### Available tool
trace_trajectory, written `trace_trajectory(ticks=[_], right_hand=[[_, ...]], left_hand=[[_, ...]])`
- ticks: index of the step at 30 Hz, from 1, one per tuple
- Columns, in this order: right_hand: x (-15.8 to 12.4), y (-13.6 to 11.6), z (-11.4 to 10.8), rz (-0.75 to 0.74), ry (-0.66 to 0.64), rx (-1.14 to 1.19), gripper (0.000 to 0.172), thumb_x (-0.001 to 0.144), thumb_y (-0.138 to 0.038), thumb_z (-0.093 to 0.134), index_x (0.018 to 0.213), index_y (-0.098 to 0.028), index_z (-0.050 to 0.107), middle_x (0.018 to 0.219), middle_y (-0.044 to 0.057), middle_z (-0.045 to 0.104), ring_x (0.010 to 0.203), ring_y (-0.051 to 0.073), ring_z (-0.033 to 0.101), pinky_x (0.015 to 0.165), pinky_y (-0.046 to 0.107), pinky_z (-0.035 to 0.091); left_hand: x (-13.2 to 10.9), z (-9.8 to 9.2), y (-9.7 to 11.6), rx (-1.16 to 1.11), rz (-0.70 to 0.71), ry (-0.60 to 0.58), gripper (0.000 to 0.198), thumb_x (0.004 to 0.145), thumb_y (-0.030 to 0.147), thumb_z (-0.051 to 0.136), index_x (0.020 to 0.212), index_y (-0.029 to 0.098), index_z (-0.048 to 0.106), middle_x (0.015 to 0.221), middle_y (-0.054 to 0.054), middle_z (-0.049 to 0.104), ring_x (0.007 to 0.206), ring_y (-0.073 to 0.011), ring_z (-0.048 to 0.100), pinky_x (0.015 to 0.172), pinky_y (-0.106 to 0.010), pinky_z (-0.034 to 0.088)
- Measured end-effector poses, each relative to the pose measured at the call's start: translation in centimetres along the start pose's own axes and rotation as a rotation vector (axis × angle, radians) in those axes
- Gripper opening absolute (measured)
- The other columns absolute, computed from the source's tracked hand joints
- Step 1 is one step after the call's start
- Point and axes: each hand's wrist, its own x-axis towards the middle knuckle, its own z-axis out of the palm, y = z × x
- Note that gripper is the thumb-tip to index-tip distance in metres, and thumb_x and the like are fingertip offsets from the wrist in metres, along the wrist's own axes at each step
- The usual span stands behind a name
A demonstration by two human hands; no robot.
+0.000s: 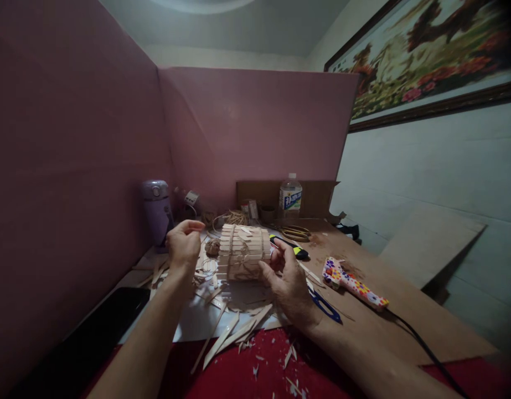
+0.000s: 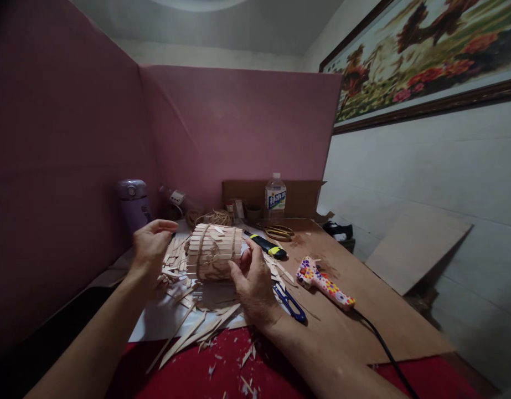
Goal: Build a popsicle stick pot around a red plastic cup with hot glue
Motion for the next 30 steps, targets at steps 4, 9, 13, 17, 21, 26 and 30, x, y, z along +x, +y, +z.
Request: trace_trajectory(ticks=[4,9,13,17,21,26,30], right_hand=[[0.0,0.0,0.0,0.018,-0.013,0.039,0.049,0.081,-0.030,0.059,0.126,-0.018,0.044,0.084,0.001,0.056,0.076,0.015,0.059,0.073,0.029,0.050],[0.4,0.4,0.1,0.053,0.008,0.077,0.050,0.081,-0.032,0.060,0.125,-0.018,0.043,0.085,0.000,0.054,0.075,0.015,0.057,0.072,0.028,0.049],[0.6,0.8,0.1,0.060,0.012,0.106,0.049,0.081,-0.032,0.060,0.124,-0.019,0.042,0.084,0.000,0.052,0.075,0.015,0.056,0.072,0.029,0.049],[0.4,0.7,0.2,0.058,0.010,0.115,0.049,0.081,-0.032,0.060,0.124,-0.019,0.042,0.084,0.000,0.053,0.074,0.015,0.056,0.072,0.029,0.050],[0.1,0.2,0.1,0.059,-0.010,0.105,0.050,0.081,-0.032,0.060,0.126,-0.019,0.043,0.084,0.000,0.055,0.075,0.016,0.058,0.074,0.030,0.050],[0.0,-0.1,0.2,0.037,-0.012,0.083,0.050,0.081,-0.031,0.060,0.127,-0.018,0.043,0.094,0.005,0.061,0.082,0.018,0.061,0.077,0.032,0.051],[0.0,-0.1,0.1,0.006,0.002,0.052,0.049,0.080,-0.029,0.062,0.125,-0.017,0.045,0.099,0.008,0.064,0.085,0.019,0.062,0.079,0.034,0.051]], left_hand=[[-0.6,0.2,1.1,-0.060,-0.037,-0.101,0.025,0.067,0.040,0.059,0.065,0.016,0.067,0.059,-0.003,0.065,0.062,-0.0173,0.057,0.056,-0.026,0.038],[-1.4,0.0,2.0,-0.346,-0.281,-0.619,0.039,0.066,0.051,0.069,0.076,0.013,0.068,0.068,-0.005,0.068,0.060,-0.0149,0.059,0.057,-0.026,0.041],[-2.3,-0.1,2.5,-0.480,-0.254,-0.849,0.040,0.057,0.026,0.079,0.094,0.013,0.069,0.084,-0.007,0.072,0.071,-0.0149,0.064,0.069,-0.025,0.046],[-2.9,0.5,2.7,-0.501,-0.273,-0.869,0.047,0.052,0.015,0.078,0.098,0.011,0.067,0.088,-0.009,0.073,0.076,-0.0198,0.066,0.077,-0.033,0.049],[-3.0,0.8,2.8,-0.477,-0.247,-0.844,0.042,0.052,0.012,0.074,0.093,0.009,0.068,0.086,-0.010,0.073,0.078,-0.0215,0.067,0.080,-0.035,0.049],[-3.1,0.7,3.0,-0.485,-0.193,-0.893,0.041,0.053,0.011,0.070,0.094,0.009,0.070,0.087,-0.010,0.074,0.080,-0.0228,0.067,0.078,-0.033,0.049],[-3.3,0.6,3.0,-0.525,-0.195,-0.951,0.040,0.056,0.009,0.067,0.095,0.010,0.071,0.087,-0.010,0.074,0.080,-0.0220,0.068,0.078,-0.033,0.050]])
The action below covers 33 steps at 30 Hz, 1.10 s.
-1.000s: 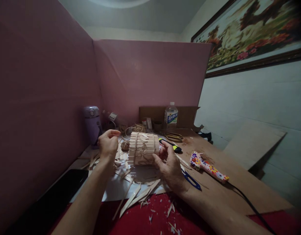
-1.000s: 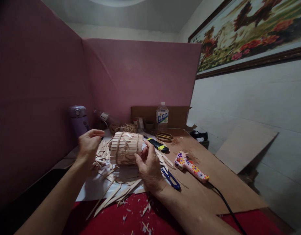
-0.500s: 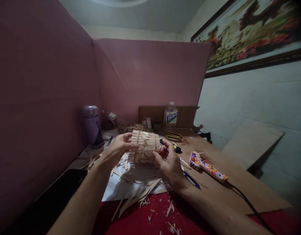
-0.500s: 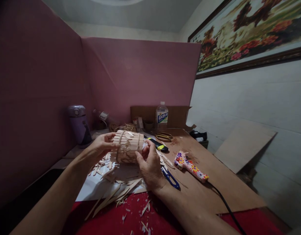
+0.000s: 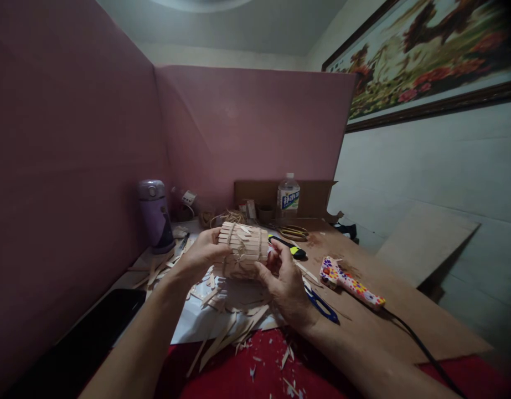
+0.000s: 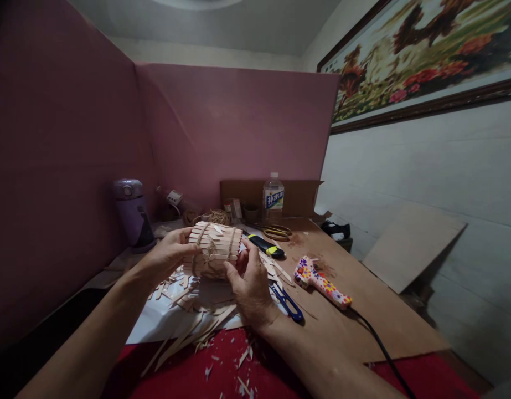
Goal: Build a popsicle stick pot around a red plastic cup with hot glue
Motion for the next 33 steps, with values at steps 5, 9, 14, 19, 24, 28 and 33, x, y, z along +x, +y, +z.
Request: trace_trajectory(ticks=[5,9,14,19,24,28,33], right_hand=[[0.05,0.33,-0.08,0.002,-0.002,0.010,0.051,0.080,-0.030,0.061,0.127,-0.018,0.046,0.101,0.008,0.065,0.087,0.020,0.063,0.080,0.034,0.051],[0.11,0.38,-0.08,0.017,-0.010,0.026,0.053,0.081,-0.030,0.061,0.130,-0.017,0.044,0.104,0.009,0.065,0.089,0.020,0.063,0.082,0.034,0.051],[0.07,0.35,-0.03,0.019,-0.011,0.021,0.053,0.081,-0.030,0.061,0.130,-0.017,0.044,0.107,0.010,0.064,0.090,0.020,0.063,0.082,0.034,0.052],[0.00,0.13,-0.09,0.012,-0.010,0.014,0.052,0.081,-0.030,0.060,0.129,-0.017,0.044,0.105,0.009,0.064,0.089,0.020,0.063,0.080,0.034,0.052],[0.08,-0.04,-0.14,0.028,-0.011,0.009,0.052,0.081,-0.031,0.061,0.128,-0.017,0.045,0.106,0.009,0.064,0.089,0.020,0.063,0.081,0.034,0.051],[0.09,0.11,-0.12,0.024,-0.010,0.018,0.052,0.081,-0.030,0.060,0.129,-0.017,0.044,0.105,0.009,0.064,0.090,0.019,0.063,0.083,0.034,0.051],[0.06,-0.14,-0.20,0.016,-0.005,-0.007,0.047,0.080,-0.032,0.062,0.123,-0.017,0.047,0.100,0.008,0.065,0.087,0.020,0.063,0.081,0.034,0.051]], left_hand=[[0.04,-0.04,-0.12,-0.055,-0.008,-0.051,0.046,0.057,0.006,0.063,0.102,0.011,0.069,0.091,-0.010,0.074,0.086,-0.0226,0.067,0.081,-0.033,0.050],[0.03,-0.14,-0.14,-0.064,-0.005,-0.052,0.046,0.056,0.006,0.066,0.102,0.011,0.069,0.092,-0.010,0.074,0.086,-0.0230,0.067,0.081,-0.034,0.050],[0.02,-0.21,-0.24,-0.079,0.008,-0.049,0.043,0.057,0.010,0.069,0.100,0.012,0.069,0.091,-0.010,0.073,0.083,-0.0228,0.068,0.079,-0.034,0.050],[0.09,-0.08,-0.31,-0.066,0.020,-0.042,0.040,0.057,0.009,0.068,0.097,0.013,0.069,0.089,-0.009,0.073,0.081,-0.0218,0.067,0.078,-0.033,0.050],[0.04,0.17,-0.13,-0.058,-0.003,-0.033,0.045,0.056,0.006,0.061,0.100,0.013,0.069,0.090,-0.008,0.074,0.084,-0.0223,0.067,0.077,-0.032,0.051],[-0.07,0.24,-0.04,-0.084,0.002,-0.021,0.044,0.058,0.008,0.063,0.102,0.013,0.068,0.093,-0.009,0.073,0.085,-0.0226,0.067,0.076,-0.032,0.052],[-0.06,0.06,-0.43,-0.171,-0.016,-0.025,0.036,0.068,0.022,0.072,0.103,0.012,0.066,0.096,-0.012,0.073,0.086,-0.0231,0.067,0.075,-0.033,0.052]])
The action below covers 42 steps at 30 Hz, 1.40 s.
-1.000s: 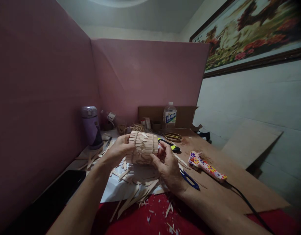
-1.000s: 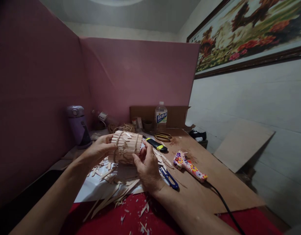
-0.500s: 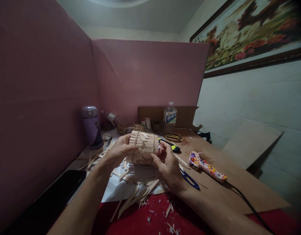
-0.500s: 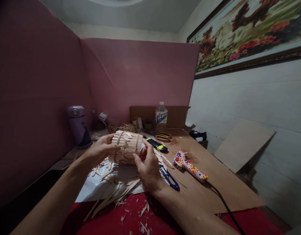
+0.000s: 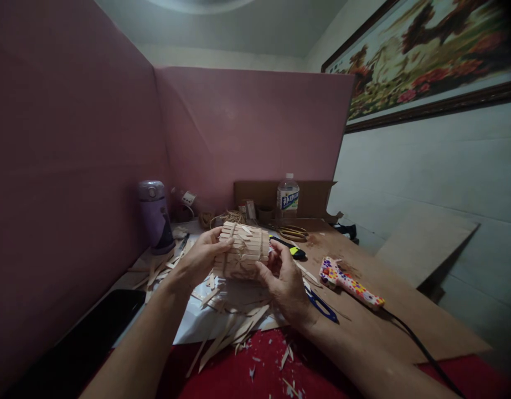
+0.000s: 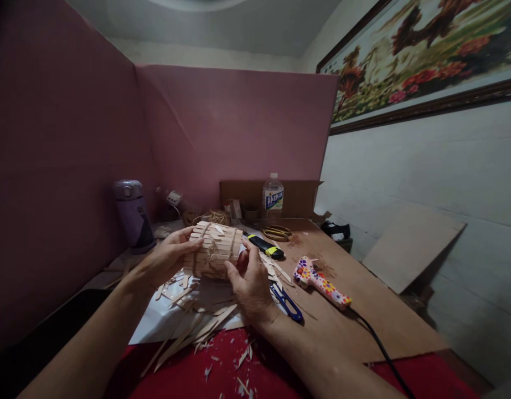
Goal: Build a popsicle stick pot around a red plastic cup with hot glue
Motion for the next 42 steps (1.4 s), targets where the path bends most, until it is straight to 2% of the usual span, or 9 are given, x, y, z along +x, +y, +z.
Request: trace_trajectory(ticks=[4,11,18,24,28,31,33,36,42], right_hand=[[0.1,0.0,0.0,0.034,-0.002,0.030,0.054,0.079,-0.040,0.065,0.123,-0.016,0.046,0.104,0.011,0.064,0.089,0.021,0.063,0.079,0.036,0.053],[1.1,1.1,-0.8,0.004,0.044,0.008,0.097,0.063,-0.052,0.077,0.141,-0.016,0.032,0.140,0.020,0.041,0.127,0.034,0.044,0.098,0.048,0.045],[1.4,1.8,-1.2,-0.099,-0.140,-0.173,0.114,0.055,-0.051,0.082,0.147,-0.018,0.021,0.149,0.018,0.027,0.139,0.035,0.026,0.112,0.054,0.027],[1.3,1.6,-1.2,-0.222,-0.147,-0.261,0.110,0.060,-0.045,0.081,0.146,-0.019,0.018,0.146,0.018,0.030,0.137,0.033,0.030,0.112,0.053,0.028],[1.2,1.6,-1.1,-0.292,-0.114,-0.318,0.104,0.062,-0.049,0.079,0.144,-0.019,0.021,0.142,0.018,0.033,0.135,0.033,0.032,0.112,0.053,0.030],[1.1,1.9,-0.9,-0.330,-0.095,-0.348,0.103,0.064,-0.051,0.077,0.144,-0.017,0.021,0.141,0.018,0.033,0.135,0.033,0.031,0.112,0.052,0.031],[1.1,1.9,-0.7,-0.343,-0.079,-0.365,0.103,0.064,-0.048,0.077,0.144,-0.017,0.021,0.141,0.018,0.034,0.134,0.034,0.032,0.111,0.053,0.031],[0.9,1.5,-0.7,-0.352,-0.063,-0.383,0.101,0.066,-0.044,0.076,0.145,-0.018,0.019,0.141,0.018,0.035,0.134,0.035,0.033,0.109,0.055,0.033],[0.6,1.2,-0.7,-0.383,-0.071,-0.426,0.097,0.069,-0.035,0.073,0.146,-0.019,0.016,0.145,0.018,0.031,0.135,0.034,0.032,0.110,0.054,0.034]], left_hand=[[0.0,0.1,-0.1,-0.028,-0.004,-0.018,0.037,0.066,0.019,0.074,0.102,0.015,0.066,0.096,-0.010,0.073,0.081,-0.0213,0.068,0.073,-0.032,0.052],[-0.2,0.5,0.2,-0.023,-0.028,-0.055,0.039,0.066,0.020,0.074,0.104,0.016,0.066,0.095,-0.009,0.072,0.080,-0.0207,0.068,0.075,-0.032,0.052],[-0.1,-0.4,-0.4,-0.004,-0.015,-0.055,0.037,0.067,0.019,0.073,0.103,0.017,0.065,0.096,-0.008,0.071,0.080,-0.0198,0.067,0.074,-0.031,0.052],[0.1,-0.4,-0.6,0.048,-0.022,-0.025,0.041,0.065,0.029,0.076,0.102,0.016,0.063,0.094,-0.008,0.070,0.076,-0.0198,0.065,0.072,-0.032,0.050],[0.5,0.2,-0.7,0.251,0.097,0.263,0.055,0.067,0.043,0.074,0.111,0.016,0.057,0.102,-0.009,0.064,0.086,-0.0209,0.061,0.073,-0.030,0.047],[0.5,1.2,-0.6,0.572,0.289,0.435,0.072,0.064,0.038,0.074,0.128,0.020,0.048,0.128,-0.012,0.049,0.111,-0.0276,0.052,0.089,-0.037,0.044],[0.3,1.9,-0.5,0.794,0.398,0.367,0.071,0.062,0.030,0.074,0.129,0.023,0.051,0.139,-0.011,0.039,0.125,-0.0315,0.040,0.103,-0.044,0.033],[0.0,2.4,-0.5,0.984,0.419,0.272,0.058,0.059,0.025,0.074,0.115,0.024,0.063,0.142,-0.010,0.036,0.132,-0.0357,0.030,0.110,-0.049,0.022],[-0.1,2.3,-0.6,0.941,0.383,0.225,0.044,0.062,0.023,0.072,0.106,0.024,0.069,0.130,-0.009,0.050,0.122,-0.0335,0.044,0.105,-0.047,0.031]])
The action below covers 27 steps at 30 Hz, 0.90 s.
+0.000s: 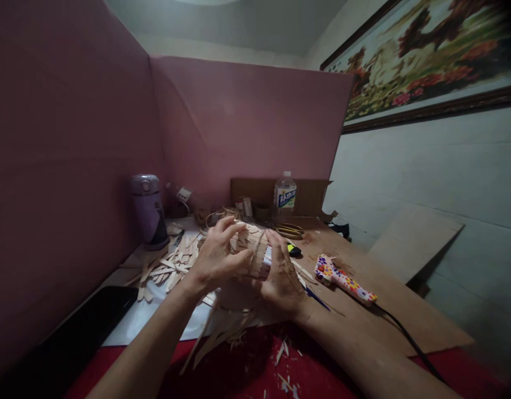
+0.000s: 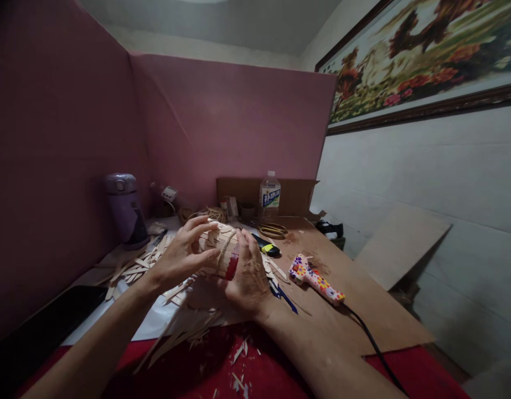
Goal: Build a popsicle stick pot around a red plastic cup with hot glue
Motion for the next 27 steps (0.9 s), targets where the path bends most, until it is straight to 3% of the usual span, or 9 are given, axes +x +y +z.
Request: trace_trajectory(ticks=[11,20,27], right_hand=[[-0.1,0.2,0.2,-0.030,0.011,-0.046,0.096,0.070,-0.037,0.072,0.145,-0.015,0.016,0.144,0.020,0.031,0.135,0.034,0.033,0.108,0.055,0.037],[-0.2,0.2,0.2,-0.038,0.009,-0.053,0.097,0.068,-0.029,0.072,0.146,-0.016,0.016,0.145,0.019,0.031,0.135,0.033,0.032,0.110,0.054,0.035],[-0.1,0.1,0.1,-0.039,0.007,-0.063,0.097,0.069,-0.032,0.072,0.146,-0.015,0.015,0.145,0.020,0.032,0.135,0.034,0.032,0.109,0.055,0.036]], left_hand=[[-0.1,0.3,-1.0,0.083,0.073,-0.009,0.043,0.072,0.031,0.068,0.112,0.020,0.063,0.130,-0.009,0.050,0.119,-0.0248,0.049,0.101,-0.041,0.039],[0.0,0.3,-1.0,0.076,0.075,-0.017,0.040,0.073,0.029,0.067,0.111,0.018,0.064,0.129,-0.010,0.051,0.118,-0.0258,0.050,0.102,-0.044,0.040],[0.2,0.4,-1.3,0.027,0.063,-0.008,0.042,0.070,0.029,0.070,0.110,0.017,0.065,0.129,-0.011,0.051,0.118,-0.0250,0.051,0.102,-0.043,0.041]])
